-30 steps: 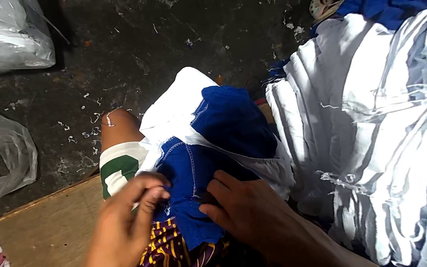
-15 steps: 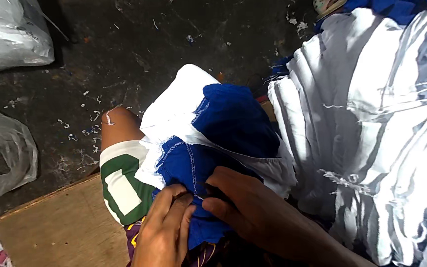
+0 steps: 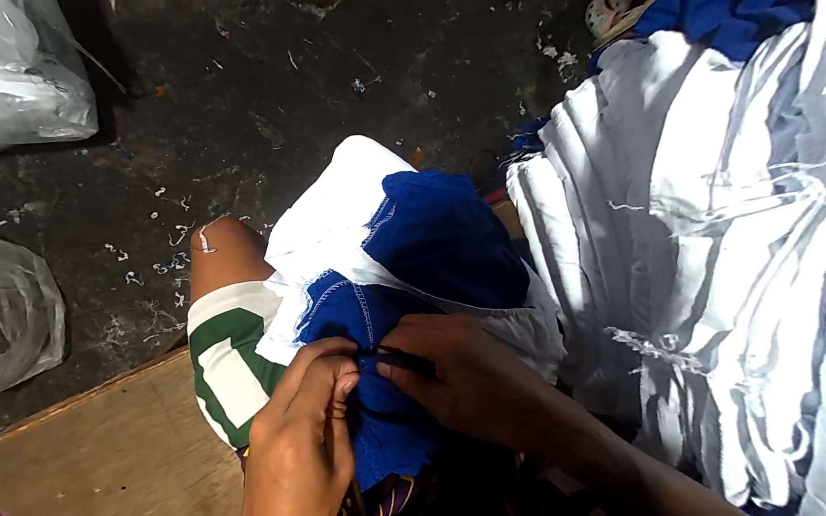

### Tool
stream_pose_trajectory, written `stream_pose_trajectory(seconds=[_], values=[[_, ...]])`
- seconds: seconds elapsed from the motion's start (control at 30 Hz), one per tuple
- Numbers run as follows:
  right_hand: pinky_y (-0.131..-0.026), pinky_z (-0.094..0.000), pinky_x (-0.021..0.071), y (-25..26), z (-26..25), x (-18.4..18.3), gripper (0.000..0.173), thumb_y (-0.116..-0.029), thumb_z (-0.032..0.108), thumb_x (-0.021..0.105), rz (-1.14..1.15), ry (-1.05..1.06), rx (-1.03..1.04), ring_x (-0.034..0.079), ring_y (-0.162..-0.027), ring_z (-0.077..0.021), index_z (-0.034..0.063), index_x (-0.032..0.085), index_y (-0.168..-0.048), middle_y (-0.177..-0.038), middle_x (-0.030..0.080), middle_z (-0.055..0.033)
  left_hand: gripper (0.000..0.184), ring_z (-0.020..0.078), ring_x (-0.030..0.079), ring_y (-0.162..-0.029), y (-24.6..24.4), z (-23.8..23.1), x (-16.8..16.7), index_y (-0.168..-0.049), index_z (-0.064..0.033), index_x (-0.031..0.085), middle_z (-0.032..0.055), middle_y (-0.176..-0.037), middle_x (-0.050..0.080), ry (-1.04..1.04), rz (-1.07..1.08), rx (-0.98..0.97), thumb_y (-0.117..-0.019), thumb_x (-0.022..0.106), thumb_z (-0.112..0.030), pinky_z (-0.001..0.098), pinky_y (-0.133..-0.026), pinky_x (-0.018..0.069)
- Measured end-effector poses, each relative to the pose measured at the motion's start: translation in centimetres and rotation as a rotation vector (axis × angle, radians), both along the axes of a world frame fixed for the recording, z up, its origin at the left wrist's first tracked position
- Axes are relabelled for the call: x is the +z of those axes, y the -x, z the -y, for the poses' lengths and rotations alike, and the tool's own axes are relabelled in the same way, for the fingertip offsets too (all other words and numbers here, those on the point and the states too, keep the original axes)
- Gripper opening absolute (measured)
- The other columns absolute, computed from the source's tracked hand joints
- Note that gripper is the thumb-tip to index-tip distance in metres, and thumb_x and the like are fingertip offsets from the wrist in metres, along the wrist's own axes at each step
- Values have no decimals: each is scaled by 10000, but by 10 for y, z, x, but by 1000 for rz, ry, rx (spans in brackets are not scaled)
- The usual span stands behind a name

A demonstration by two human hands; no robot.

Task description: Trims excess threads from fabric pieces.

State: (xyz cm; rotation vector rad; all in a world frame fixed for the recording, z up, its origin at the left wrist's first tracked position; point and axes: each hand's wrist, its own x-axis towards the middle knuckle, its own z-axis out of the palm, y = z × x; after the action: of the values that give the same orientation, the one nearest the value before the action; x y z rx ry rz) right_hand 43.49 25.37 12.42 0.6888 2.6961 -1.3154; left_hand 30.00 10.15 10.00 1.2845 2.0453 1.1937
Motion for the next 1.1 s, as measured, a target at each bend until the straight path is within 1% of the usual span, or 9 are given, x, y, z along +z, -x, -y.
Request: stream_pose_trajectory(seconds=[0.1, 0.2, 0.4, 0.47, 0.53, 0.67, 0.77, 0.93, 1.1], values=[[-532, -146, 401, 11, -17, 5, 283, -1029, 270, 585, 92, 261, 14, 516, -597, 16, 91, 710, -850, -671, 577, 44, 214, 85, 668, -1114, 0, 1, 3, -891, -68, 610, 105, -1099, 715, -22, -29, -57, -1049, 487, -144, 175, -950, 528], [-476, -149, 325, 19, -24, 9, 335, -1050, 266, 561, 205, 326, 16, 440, -523, 23, 100, 661, -777, -594, 487, 64, 213, 73, 659, -1063, 3, 3, 0, -886, -56, 598, 116, -1132, 696, -36, -14, -105, -1046, 474, -124, 153, -907, 521], [-526, -213, 376, 24, -20, 12, 328, -1072, 289, 532, 318, 249, -2, 484, -573, -39, 90, 675, -854, -641, 517, 28, 294, 19, 661, -1058, 6, 5, -4, -873, -70, 620, 59, -1124, 711, -32, 124, -69, -1074, 490, -240, 142, -880, 542], [-541, -218, 422, 17, -17, 8, 266, -1053, 264, 566, 243, 132, -36, 525, -600, -51, 100, 690, -884, -680, 559, 23, 290, 23, 669, -1068, 7, 4, -3, -861, -85, 622, 45, -1126, 718, -20, 146, -67, -1066, 497, -248, 152, -884, 553], [-586, -300, 527, 10, -15, 8, 188, -1017, 270, 612, 137, -68, -82, 618, -693, -116, 102, 695, -1000, -837, 630, -11, 282, 30, 671, -1084, 8, 2, -2, -854, -93, 618, 41, -1129, 720, -8, 152, -83, -1060, 501, -246, 161, -895, 557], [-506, -191, 449, -7, -10, 33, 494, -1061, 543, 401, -61, -227, -80, 529, -665, -27, 100, 598, -1158, -959, 542, 16, 273, 24, 668, -1089, 10, 1, -1, -853, -110, 628, 21, -1123, 723, 24, 169, -96, -1053, 506, -251, 160, -892, 558], [-523, -211, 458, -14, 2, 42, 468, -1100, 474, 318, -121, -318, 23, 578, -729, -70, 115, 618, -1080, -953, 557, -10, 269, 12, 665, -1078, 14, 1, 1, -868, -119, 645, 7, -1137, 718, 41, 198, -110, -1053, 515, -266, 152, -876, 557], [-580, -273, 512, -15, 8, 12, 336, -1031, 395, 515, -9, -589, 80, 633, -783, -164, 128, 718, -1016, -962, 625, -44, 252, 40, 669, -1113, 17, -1, 2, -867, -128, 653, 5, -1177, 718, 58, 238, -133, -1043, 524, -254, 188, -914, 566], [-583, -284, 498, -6, 13, 6, 286, -1023, 351, 545, 13, -651, 84, 628, -779, -180, 129, 717, -971, -923, 621, -40, 277, 47, 665, -1130, 17, 2, 3, -858, -139, 653, 1, -1228, 705, 68, 240, -161, -1053, 515, -279, 210, -927, 570]])
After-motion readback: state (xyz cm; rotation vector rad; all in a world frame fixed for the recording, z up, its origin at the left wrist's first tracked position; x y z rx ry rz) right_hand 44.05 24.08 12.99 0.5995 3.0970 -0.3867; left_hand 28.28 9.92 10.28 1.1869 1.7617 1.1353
